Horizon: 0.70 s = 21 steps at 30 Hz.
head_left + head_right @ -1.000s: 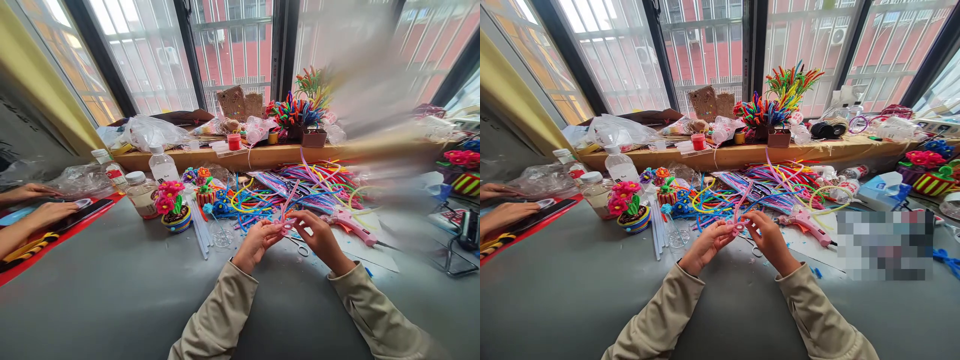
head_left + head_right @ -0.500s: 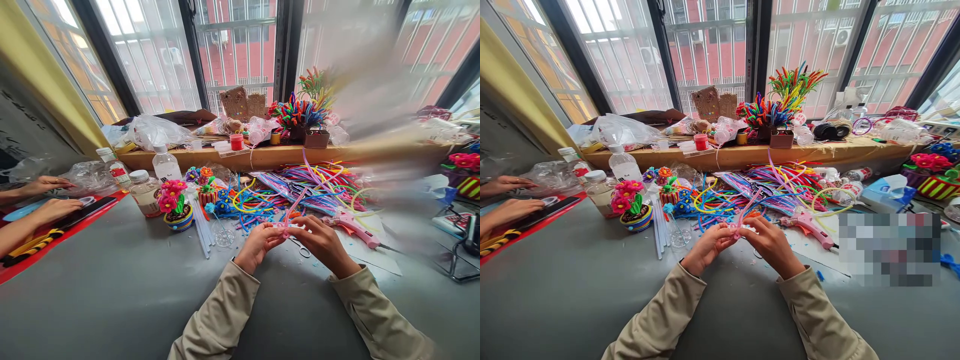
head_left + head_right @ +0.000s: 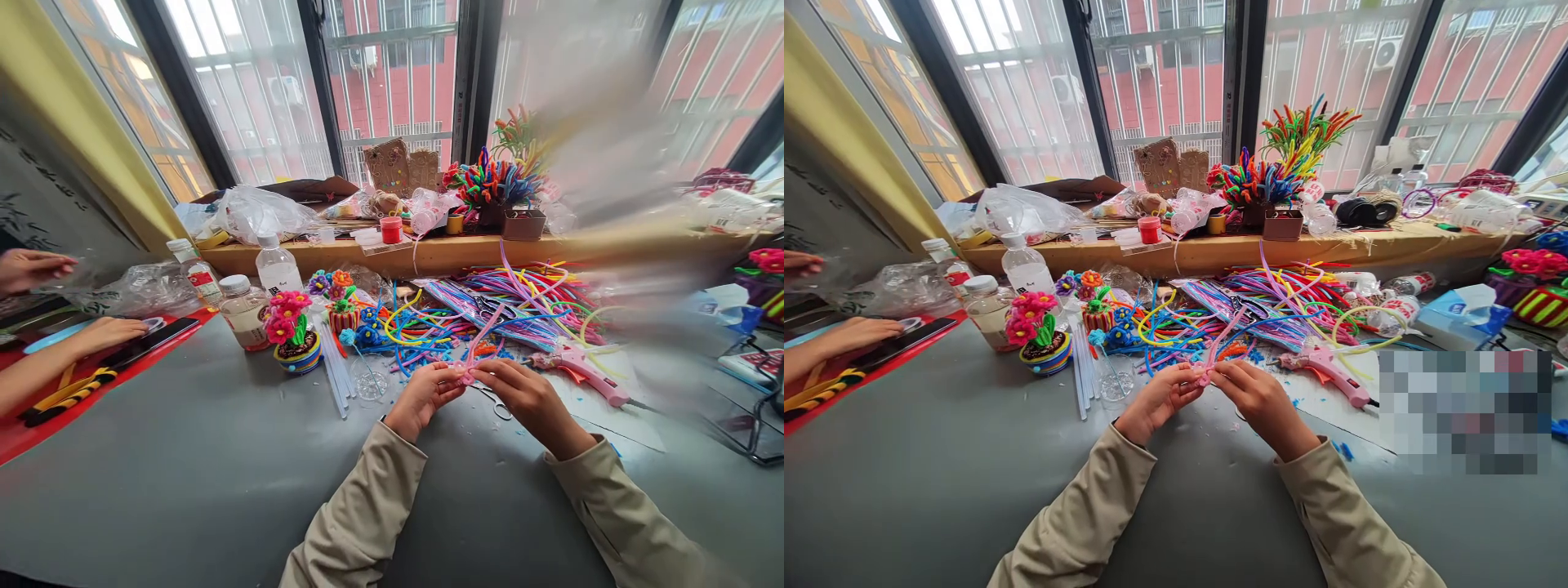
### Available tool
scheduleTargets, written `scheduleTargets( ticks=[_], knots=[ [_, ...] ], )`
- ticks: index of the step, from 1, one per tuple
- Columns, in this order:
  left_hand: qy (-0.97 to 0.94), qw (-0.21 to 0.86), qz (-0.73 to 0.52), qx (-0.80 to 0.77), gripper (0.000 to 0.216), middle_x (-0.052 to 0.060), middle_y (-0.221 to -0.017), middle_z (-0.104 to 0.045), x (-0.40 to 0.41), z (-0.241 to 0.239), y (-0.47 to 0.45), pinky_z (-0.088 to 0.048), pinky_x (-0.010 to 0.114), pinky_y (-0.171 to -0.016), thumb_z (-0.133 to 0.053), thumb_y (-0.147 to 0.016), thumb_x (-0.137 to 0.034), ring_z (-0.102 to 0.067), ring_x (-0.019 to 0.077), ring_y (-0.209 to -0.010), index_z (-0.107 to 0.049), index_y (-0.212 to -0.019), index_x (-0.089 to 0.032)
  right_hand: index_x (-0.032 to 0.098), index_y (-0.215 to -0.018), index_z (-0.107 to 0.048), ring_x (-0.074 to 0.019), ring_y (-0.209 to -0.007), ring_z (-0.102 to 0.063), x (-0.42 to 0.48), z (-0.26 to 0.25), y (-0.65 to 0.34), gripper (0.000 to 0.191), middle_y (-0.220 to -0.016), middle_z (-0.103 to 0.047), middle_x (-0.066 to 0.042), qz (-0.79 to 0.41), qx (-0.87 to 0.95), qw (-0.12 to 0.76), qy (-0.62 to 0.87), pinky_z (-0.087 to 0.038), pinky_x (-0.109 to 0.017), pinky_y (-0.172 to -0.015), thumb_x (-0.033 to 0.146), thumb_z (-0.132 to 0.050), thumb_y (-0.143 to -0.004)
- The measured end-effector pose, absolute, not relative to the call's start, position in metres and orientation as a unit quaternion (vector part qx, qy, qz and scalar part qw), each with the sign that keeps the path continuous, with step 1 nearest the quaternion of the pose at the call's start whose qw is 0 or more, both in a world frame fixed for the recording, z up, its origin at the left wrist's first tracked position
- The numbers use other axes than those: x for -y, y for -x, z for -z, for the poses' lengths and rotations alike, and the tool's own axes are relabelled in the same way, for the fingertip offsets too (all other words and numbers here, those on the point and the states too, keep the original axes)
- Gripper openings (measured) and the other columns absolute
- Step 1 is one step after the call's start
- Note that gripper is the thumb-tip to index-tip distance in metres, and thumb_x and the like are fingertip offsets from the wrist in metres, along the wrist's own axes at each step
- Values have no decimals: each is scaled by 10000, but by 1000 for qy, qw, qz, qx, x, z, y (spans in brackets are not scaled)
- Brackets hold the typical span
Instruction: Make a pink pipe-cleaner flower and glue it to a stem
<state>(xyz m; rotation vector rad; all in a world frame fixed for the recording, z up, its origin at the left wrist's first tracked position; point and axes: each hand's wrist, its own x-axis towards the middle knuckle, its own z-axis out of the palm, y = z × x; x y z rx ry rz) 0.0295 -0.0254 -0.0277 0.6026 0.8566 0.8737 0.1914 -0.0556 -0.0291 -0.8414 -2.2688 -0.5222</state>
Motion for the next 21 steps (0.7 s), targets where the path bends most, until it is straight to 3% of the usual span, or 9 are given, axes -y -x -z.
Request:
scheduleTargets(
  ticks=[6,15,21],
  knots=[
    [-301,792,-375,-377,121,22,-615,-613,26,30,-29,-452,194,-610,-599,-600,-62,-573,81,-550,-540,-695,-110,127,-981,-564,-164,-819,-557,56,29,-190,268,-869,-626,-88,224,859,330,321,-478,-295,-712,72,-366,-810],
    [-298,764,-427,-380,208,0,-612,-589,27,33,-31,-454,209,-624,-610,-589,-53,-566,77,-545,-441,-670,-144,170,-912,-590,-155,-753,-562,55,36,-190,200,-801,-631,-57,237,846,331,344,-463,-280,-691,123,-438,-790],
    [-325,730,-472,-373,334,-30,-591,-548,30,33,-34,-459,249,-679,-675,-549,-96,-564,83,-573,-392,-714,-161,161,-853,-579,-139,-721,-553,53,41,-184,125,-760,-610,-57,207,813,394,375,-458,-250,-664,157,-483,-771]
  ],
)
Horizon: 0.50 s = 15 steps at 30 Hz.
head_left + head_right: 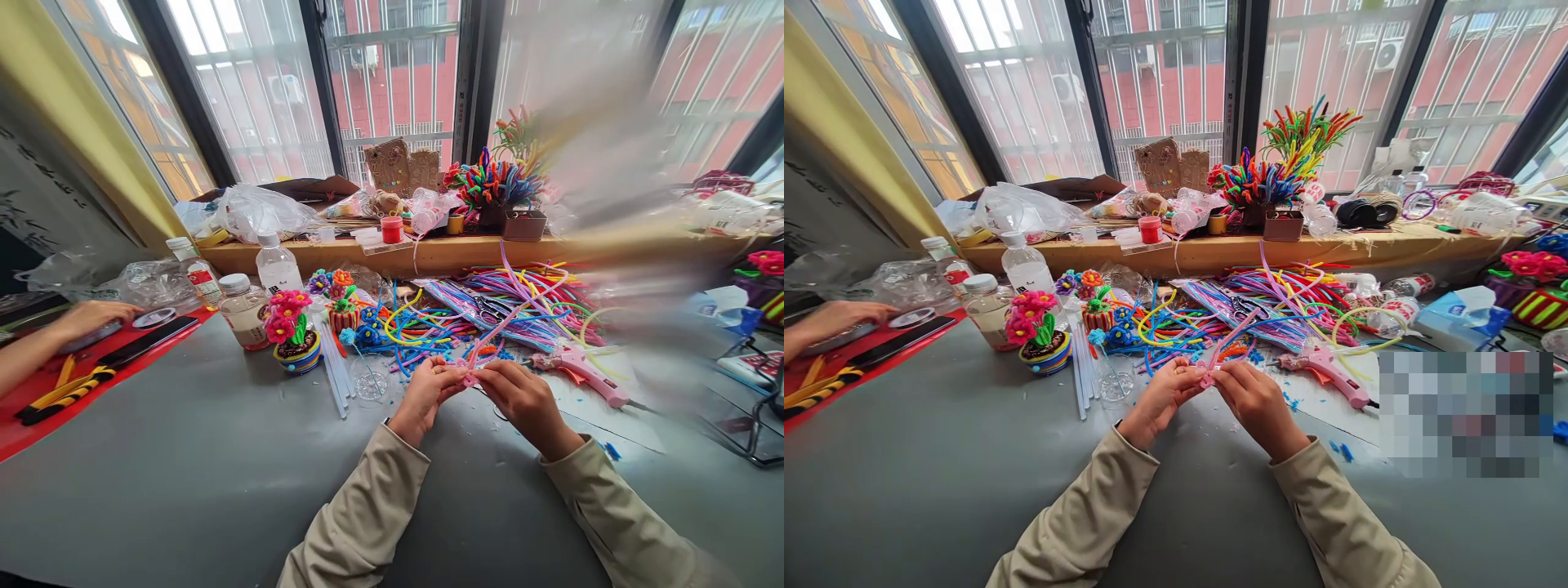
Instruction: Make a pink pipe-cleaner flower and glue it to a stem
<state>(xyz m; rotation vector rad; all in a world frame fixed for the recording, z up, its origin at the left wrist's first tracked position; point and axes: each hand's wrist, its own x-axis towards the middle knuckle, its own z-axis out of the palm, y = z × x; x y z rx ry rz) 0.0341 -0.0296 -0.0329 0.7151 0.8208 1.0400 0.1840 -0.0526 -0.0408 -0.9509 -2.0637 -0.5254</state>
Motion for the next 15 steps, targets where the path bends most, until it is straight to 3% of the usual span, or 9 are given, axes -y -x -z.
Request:
scheduleTargets(
  ticks=[15],
  knots=[
    [-338,724,-465,-381,313,6,-666,-575,29,35,-32,-458,258,-694,-669,-568,-135,-577,98,-615,-386,-698,-162,169,-894,-598,-148,-749,-569,52,38,-187,220,-808,-634,-60,243,839,333,355,-451,-262,-665,120,-401,-809]
  ],
)
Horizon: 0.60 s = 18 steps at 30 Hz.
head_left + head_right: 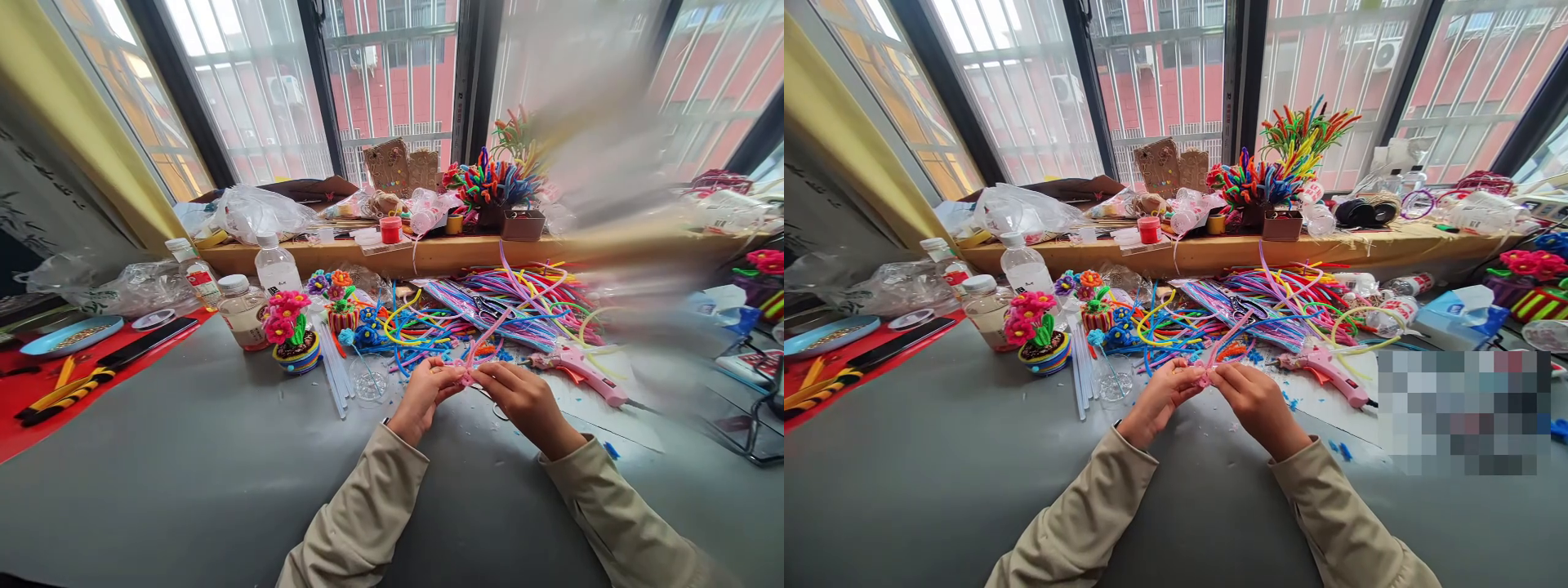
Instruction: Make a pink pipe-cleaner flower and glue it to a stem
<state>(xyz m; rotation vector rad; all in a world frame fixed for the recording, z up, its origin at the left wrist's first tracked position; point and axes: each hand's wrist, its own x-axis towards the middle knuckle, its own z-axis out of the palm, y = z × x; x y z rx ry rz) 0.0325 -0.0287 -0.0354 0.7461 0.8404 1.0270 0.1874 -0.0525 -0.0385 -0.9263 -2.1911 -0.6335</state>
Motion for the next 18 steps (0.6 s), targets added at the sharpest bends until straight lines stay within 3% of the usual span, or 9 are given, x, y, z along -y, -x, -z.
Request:
scheduleTargets(
  ticks=[18],
  knots=[
    [-396,698,-454,-387,400,3,-643,-581,30,30,-33,-454,266,-674,-703,-522,-160,-593,122,-623,-371,-745,-167,177,-838,-618,-124,-668,-573,53,34,-190,185,-749,-636,-45,149,829,378,385,-443,-219,-596,206,-439,-804]
  ],
)
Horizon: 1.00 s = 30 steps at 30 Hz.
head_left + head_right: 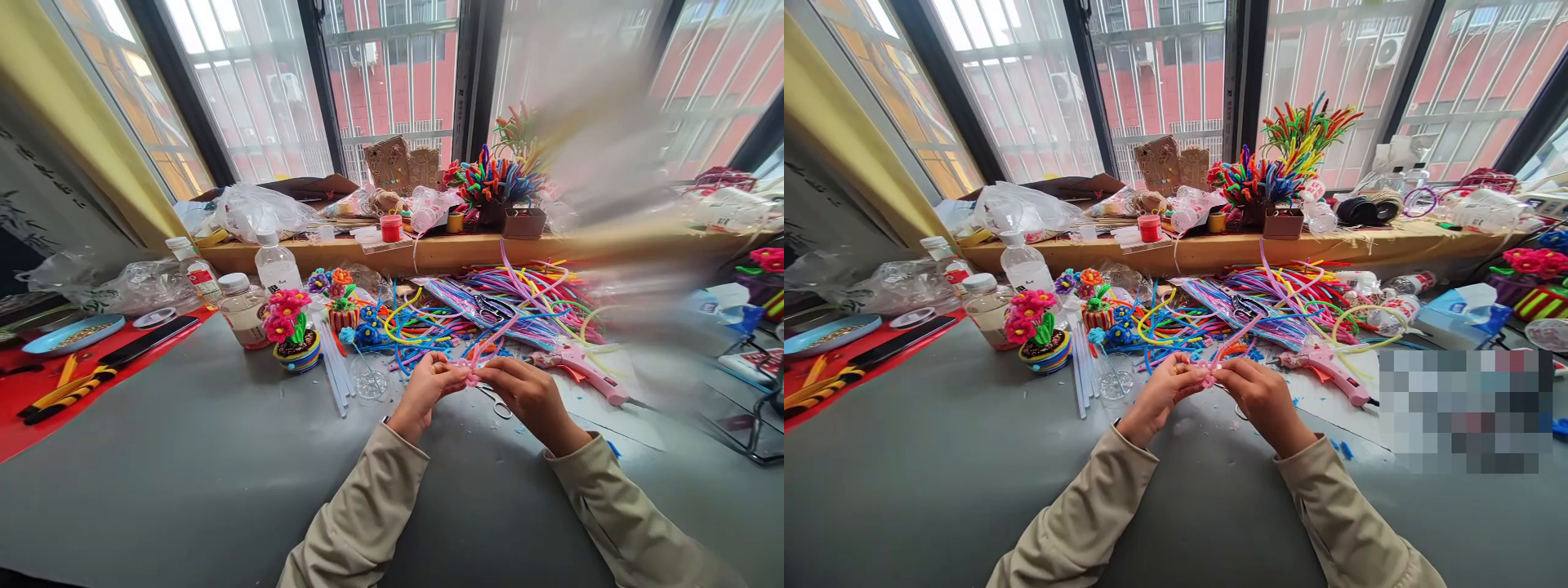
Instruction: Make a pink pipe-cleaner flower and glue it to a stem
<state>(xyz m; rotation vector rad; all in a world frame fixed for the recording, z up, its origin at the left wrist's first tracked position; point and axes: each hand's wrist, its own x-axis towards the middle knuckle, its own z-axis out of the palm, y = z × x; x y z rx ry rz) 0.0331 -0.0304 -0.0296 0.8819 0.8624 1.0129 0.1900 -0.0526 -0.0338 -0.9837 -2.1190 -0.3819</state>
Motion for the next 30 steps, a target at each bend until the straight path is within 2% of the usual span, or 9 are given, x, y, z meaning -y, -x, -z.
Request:
scheduleTargets(
  ticks=[5,13,18,24,30],
  knots=[
    [-435,654,-482,-388,421,-45,-568,-538,29,31,-35,-446,259,-633,-713,-502,-203,-572,111,-583,-369,-742,-169,182,-826,-619,-122,-671,-575,51,35,-191,180,-743,-631,-40,105,818,401,398,-439,-208,-582,227,-446,-800],
    [-461,614,-523,-370,419,-47,-579,-538,26,38,-38,-445,294,-642,-699,-518,-241,-578,128,-583,-348,-740,-182,187,-828,-626,-134,-691,-571,50,40,-184,181,-752,-623,-40,96,797,401,441,-423,-217,-592,208,-450,-792],
    [-490,586,-539,-356,384,-43,-580,-555,27,38,-38,-435,274,-614,-673,-557,-241,-583,129,-568,-334,-730,-187,187,-798,-625,-136,-674,-557,50,41,-180,158,-745,-606,-40,20,770,427,473,-423,-235,-608,234,-476,-773],
    [-501,569,-549,-352,353,-51,-575,-550,30,35,-40,-435,237,-591,-647,-592,-219,-580,115,-569,-323,-727,-191,166,-704,-628,-146,-658,-531,51,34,-173,170,-719,-593,-50,-184,687,475,518,-414,-241,-558,298,-523,-723],
    [-572,477,-556,-368,298,-32,-622,-554,34,33,-40,-450,247,-596,-627,-612,-245,-577,117,-577,-356,-724,-188,155,-674,-637,-68,-484,-432,49,31,-169,232,-551,-533,5,-546,469,468,512,-366,-202,-474,379,-593,-634]
  ],
)
